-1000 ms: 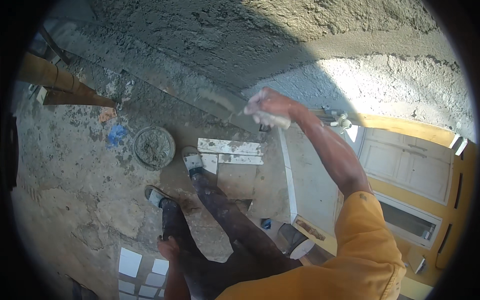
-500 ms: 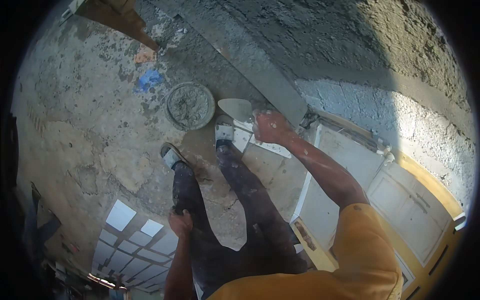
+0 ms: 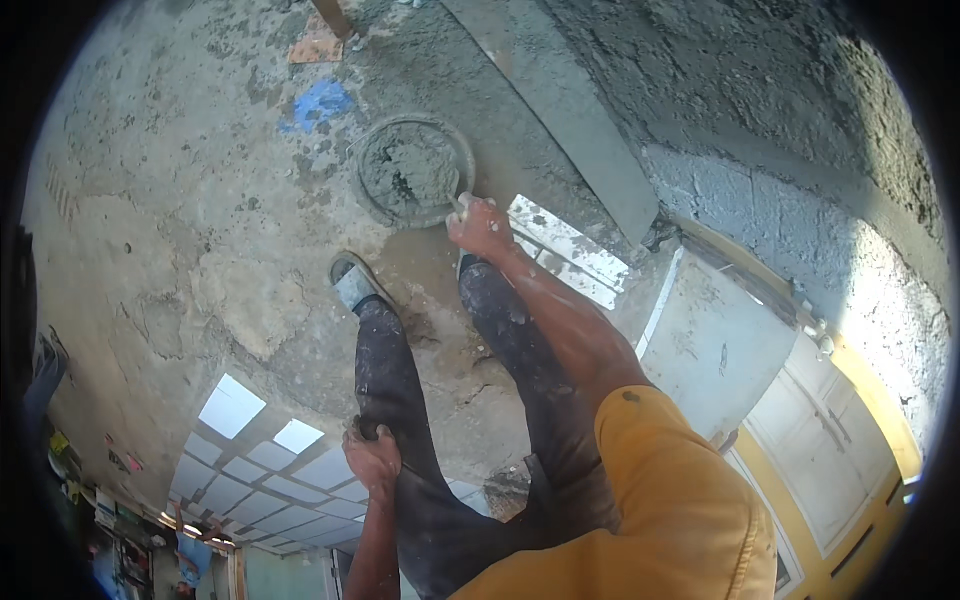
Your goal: The person plasters a wall by scooping wet cement from a bucket with a trowel and applying it onto the wall surface.
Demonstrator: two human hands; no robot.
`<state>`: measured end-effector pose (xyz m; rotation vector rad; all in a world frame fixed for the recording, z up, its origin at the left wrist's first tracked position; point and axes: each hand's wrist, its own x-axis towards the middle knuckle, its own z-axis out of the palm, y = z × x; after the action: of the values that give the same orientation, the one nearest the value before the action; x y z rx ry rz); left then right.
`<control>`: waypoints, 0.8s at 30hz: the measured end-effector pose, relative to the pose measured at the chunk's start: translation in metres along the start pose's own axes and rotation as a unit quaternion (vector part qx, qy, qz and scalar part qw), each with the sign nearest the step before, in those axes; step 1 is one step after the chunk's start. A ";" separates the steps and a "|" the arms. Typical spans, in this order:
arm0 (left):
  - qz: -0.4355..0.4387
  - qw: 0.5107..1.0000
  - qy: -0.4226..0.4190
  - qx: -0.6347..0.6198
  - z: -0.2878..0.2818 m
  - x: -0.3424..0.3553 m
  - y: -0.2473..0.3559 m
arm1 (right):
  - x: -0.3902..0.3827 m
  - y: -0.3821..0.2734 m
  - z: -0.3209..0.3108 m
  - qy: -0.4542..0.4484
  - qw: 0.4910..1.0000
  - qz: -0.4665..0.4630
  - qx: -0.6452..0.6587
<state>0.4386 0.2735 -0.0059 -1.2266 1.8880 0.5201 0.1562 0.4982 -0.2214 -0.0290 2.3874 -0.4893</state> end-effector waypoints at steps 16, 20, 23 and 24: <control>0.156 0.985 0.065 0.040 0.027 0.022 -0.034 | -0.088 0.010 -0.349 -0.257 0.910 0.095 0.311; 0.132 0.990 0.052 0.003 0.041 0.018 -0.031 | -0.120 0.075 -0.482 0.238 0.949 0.101 0.184; 0.120 0.991 0.005 0.065 0.019 0.008 -0.038 | -0.162 0.047 -0.457 0.196 0.963 0.135 0.124; 0.139 0.987 0.059 0.051 0.026 0.014 -0.056 | -0.157 0.035 -0.446 0.145 0.974 0.150 0.094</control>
<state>0.4968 0.2592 -0.0278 -0.9501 2.1752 0.4977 -0.0049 0.7054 0.1736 0.5125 2.5544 -0.6040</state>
